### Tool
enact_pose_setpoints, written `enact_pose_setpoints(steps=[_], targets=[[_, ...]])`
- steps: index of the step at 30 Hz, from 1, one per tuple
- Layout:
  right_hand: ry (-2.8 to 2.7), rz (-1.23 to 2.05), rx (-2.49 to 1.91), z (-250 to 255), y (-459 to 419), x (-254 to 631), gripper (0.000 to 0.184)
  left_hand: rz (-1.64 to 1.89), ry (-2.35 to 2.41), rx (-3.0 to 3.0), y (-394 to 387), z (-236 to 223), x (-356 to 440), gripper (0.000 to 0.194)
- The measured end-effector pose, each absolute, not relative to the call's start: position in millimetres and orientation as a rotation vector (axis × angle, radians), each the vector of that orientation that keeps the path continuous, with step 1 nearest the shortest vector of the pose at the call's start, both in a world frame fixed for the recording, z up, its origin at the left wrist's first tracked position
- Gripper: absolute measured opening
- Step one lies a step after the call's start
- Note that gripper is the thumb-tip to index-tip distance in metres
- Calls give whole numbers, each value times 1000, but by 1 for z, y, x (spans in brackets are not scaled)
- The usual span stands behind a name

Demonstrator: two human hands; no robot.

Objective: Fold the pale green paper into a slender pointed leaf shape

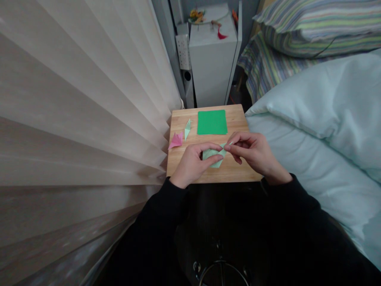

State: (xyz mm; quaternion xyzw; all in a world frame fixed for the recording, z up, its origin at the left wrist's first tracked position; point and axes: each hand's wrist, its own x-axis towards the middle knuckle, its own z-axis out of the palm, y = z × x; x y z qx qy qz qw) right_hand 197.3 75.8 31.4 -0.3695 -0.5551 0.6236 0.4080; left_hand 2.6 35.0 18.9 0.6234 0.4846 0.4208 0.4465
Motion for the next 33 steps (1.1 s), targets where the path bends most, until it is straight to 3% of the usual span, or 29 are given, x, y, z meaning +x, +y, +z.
enact_pose_setpoints(steps=[12, 19, 26, 33], targets=[[-1341, 1563, -969, 31, 76, 198, 34, 1006, 1231, 1507, 33, 21, 2, 22], [-1298, 1524, -1010, 30, 77, 198, 45, 1053, 1252, 1567, 34, 25, 4, 17], [-1456, 1495, -955, 24, 76, 200, 24, 1042, 1285, 1529, 36, 19, 2, 18], [-1424, 1507, -939, 22, 76, 200, 20, 1009, 1279, 1486, 35, 17, 4, 26]])
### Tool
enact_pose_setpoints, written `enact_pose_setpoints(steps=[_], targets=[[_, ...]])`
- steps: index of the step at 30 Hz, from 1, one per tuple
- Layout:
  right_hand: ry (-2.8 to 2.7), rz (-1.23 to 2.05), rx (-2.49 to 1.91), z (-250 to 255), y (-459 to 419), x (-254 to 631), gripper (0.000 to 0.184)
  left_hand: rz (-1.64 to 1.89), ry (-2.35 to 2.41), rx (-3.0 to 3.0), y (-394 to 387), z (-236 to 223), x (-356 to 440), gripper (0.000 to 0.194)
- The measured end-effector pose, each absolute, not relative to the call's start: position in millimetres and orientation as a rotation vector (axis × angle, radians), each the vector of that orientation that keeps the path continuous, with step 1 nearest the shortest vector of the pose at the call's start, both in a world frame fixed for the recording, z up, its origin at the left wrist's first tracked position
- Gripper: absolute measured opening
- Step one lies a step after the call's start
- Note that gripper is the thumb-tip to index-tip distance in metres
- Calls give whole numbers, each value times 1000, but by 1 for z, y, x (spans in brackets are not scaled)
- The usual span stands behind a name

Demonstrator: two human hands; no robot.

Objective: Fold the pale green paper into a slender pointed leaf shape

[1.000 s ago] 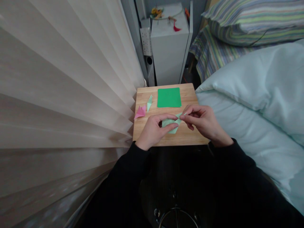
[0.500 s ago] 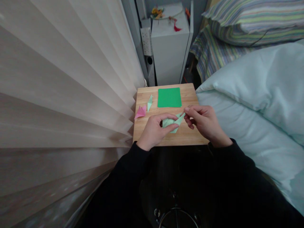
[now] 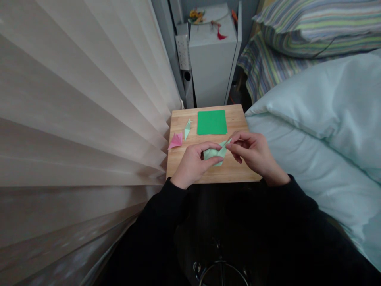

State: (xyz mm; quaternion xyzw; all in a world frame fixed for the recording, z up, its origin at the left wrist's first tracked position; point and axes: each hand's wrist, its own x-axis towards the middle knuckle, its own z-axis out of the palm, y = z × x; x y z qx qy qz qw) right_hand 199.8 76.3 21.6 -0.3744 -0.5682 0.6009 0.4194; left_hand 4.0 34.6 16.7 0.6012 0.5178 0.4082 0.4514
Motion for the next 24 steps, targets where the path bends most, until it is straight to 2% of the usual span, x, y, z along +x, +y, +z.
enact_pose_setpoints(steps=[12, 24], targets=[[-1264, 1582, -956, 24, 73, 193, 33, 988, 1285, 1535, 33, 19, 3, 25], [-1792, 1413, -969, 31, 78, 209, 29, 934, 1164, 1459, 37, 25, -4, 26]])
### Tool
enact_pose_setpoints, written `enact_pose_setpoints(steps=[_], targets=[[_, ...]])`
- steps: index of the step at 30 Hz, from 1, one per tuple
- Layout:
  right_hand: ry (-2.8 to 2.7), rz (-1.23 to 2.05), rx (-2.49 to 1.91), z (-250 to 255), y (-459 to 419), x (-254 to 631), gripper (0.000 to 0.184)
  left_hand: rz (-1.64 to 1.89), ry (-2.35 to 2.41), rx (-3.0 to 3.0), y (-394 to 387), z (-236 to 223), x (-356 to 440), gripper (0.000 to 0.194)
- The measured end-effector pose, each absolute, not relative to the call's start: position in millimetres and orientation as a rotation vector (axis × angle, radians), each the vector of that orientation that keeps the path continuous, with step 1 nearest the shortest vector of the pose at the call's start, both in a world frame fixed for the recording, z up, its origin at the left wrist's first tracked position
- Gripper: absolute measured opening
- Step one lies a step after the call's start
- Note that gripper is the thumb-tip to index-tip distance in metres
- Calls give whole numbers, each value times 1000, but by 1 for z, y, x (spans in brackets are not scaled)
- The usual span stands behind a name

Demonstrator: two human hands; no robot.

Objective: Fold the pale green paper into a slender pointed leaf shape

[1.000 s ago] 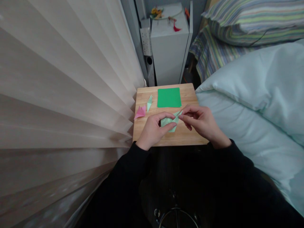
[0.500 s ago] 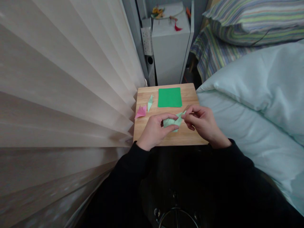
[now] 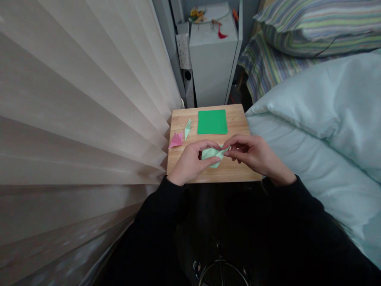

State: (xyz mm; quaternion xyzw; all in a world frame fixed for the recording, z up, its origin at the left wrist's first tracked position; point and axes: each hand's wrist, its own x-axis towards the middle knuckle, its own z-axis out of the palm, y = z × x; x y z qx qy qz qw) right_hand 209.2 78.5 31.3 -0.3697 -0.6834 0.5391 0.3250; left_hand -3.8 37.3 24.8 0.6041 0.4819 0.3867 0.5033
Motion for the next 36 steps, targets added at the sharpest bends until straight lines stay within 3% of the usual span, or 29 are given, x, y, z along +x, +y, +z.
enact_pose_setpoints(steps=[6, 14, 36], targets=[[-1834, 1349, -1059, 35, 80, 212, 36, 859, 1098, 1480, 39, 28, -14, 25], [-1855, 1521, -976, 30, 80, 212, 24, 795, 1092, 1537, 38, 26, -17, 15], [-1726, 1610, -1011, 37, 80, 215, 33, 809, 1065, 1378, 41, 27, -20, 24]])
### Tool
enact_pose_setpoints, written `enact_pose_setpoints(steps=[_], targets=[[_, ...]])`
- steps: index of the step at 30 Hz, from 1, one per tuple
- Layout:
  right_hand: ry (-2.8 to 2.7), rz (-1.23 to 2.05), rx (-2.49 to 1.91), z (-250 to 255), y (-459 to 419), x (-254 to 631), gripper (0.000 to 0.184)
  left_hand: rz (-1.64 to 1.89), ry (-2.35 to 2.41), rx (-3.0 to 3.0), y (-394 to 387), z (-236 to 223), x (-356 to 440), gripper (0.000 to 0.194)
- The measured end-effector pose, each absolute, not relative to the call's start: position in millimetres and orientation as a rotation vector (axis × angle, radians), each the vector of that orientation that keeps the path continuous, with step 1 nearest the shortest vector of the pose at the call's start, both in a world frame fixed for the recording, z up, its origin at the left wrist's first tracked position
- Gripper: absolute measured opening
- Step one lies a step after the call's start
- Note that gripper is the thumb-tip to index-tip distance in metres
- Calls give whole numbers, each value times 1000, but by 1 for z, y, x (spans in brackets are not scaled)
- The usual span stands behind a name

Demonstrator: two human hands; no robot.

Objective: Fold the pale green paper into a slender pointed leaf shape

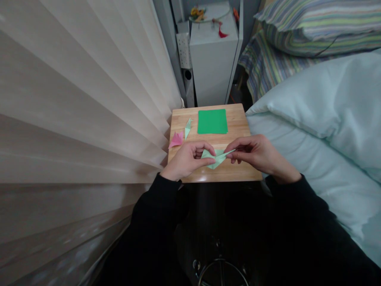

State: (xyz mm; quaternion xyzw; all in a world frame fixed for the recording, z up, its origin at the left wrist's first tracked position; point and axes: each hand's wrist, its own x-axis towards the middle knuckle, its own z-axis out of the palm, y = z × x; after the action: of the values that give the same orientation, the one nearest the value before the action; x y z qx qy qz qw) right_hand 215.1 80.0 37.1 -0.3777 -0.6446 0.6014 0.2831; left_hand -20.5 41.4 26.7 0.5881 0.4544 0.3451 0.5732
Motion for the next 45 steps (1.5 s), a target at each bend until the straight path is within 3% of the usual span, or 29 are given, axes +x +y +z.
enact_pose_setpoints(steps=[10, 40, 45], targets=[[-1657, 1605, -1021, 33, 82, 214, 39, 886, 1024, 1402, 40, 28, -18, 24], [-1835, 1459, -1007, 25, 80, 208, 21, 909, 1227, 1636, 41, 18, 1, 14], [-1741, 1491, -1036, 24, 79, 206, 28, 918, 1241, 1619, 40, 20, 1, 15]])
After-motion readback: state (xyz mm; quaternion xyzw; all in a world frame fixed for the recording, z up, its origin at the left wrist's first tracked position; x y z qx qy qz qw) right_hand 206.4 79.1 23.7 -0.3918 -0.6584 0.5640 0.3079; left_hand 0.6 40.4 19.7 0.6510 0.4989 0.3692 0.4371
